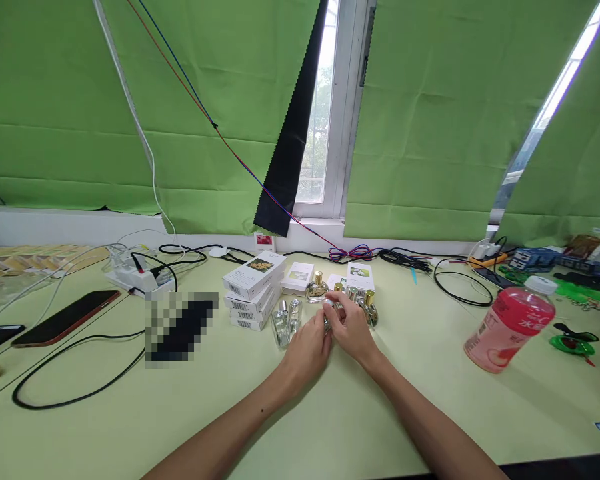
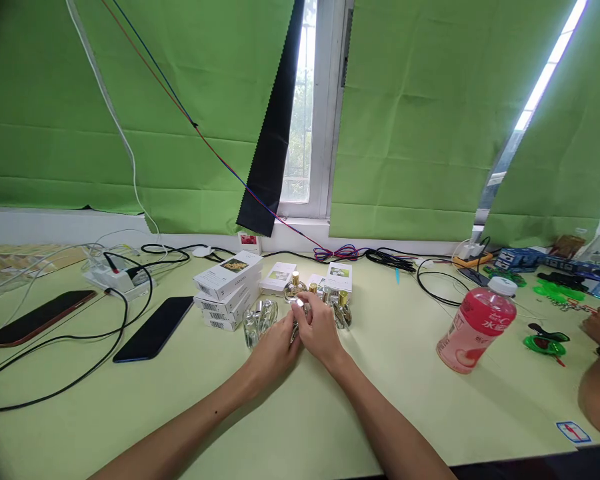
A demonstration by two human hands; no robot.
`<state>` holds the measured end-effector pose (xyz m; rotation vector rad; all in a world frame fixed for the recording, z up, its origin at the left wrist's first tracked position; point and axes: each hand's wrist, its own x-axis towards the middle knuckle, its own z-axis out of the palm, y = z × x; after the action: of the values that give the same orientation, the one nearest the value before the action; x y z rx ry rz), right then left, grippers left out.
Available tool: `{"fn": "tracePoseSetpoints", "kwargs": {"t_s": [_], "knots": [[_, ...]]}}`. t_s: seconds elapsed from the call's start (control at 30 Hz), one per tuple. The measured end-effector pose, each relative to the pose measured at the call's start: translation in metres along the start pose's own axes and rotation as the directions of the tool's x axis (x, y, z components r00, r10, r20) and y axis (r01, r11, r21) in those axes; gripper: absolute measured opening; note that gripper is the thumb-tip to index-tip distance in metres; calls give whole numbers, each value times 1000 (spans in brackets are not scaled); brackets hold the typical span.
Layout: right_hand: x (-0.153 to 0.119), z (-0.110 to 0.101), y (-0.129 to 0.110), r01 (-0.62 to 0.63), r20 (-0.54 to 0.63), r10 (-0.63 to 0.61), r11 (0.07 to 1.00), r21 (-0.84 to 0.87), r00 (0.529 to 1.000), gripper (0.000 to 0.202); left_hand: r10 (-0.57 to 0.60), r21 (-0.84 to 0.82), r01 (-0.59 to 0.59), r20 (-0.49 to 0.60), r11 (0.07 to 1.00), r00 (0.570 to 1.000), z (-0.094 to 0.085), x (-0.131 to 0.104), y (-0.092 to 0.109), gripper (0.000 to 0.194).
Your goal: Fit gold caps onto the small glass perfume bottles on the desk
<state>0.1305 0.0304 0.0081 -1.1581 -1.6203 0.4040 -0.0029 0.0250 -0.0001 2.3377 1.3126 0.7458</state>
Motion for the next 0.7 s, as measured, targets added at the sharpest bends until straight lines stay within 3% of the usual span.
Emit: {"fn": "tracePoseSetpoints", "kwargs": {"t_s": [0.37, 0.7], "knots": [[1, 0, 3, -30, 16, 30, 999, 11, 999, 19, -13, 9, 13, 5, 1000, 1000, 0, 0, 1, 22], [1, 1, 5, -100, 1, 100, 992, 73, 995, 28, 0, 30, 1, -6, 1000, 1000, 2, 0, -2, 27]]}}
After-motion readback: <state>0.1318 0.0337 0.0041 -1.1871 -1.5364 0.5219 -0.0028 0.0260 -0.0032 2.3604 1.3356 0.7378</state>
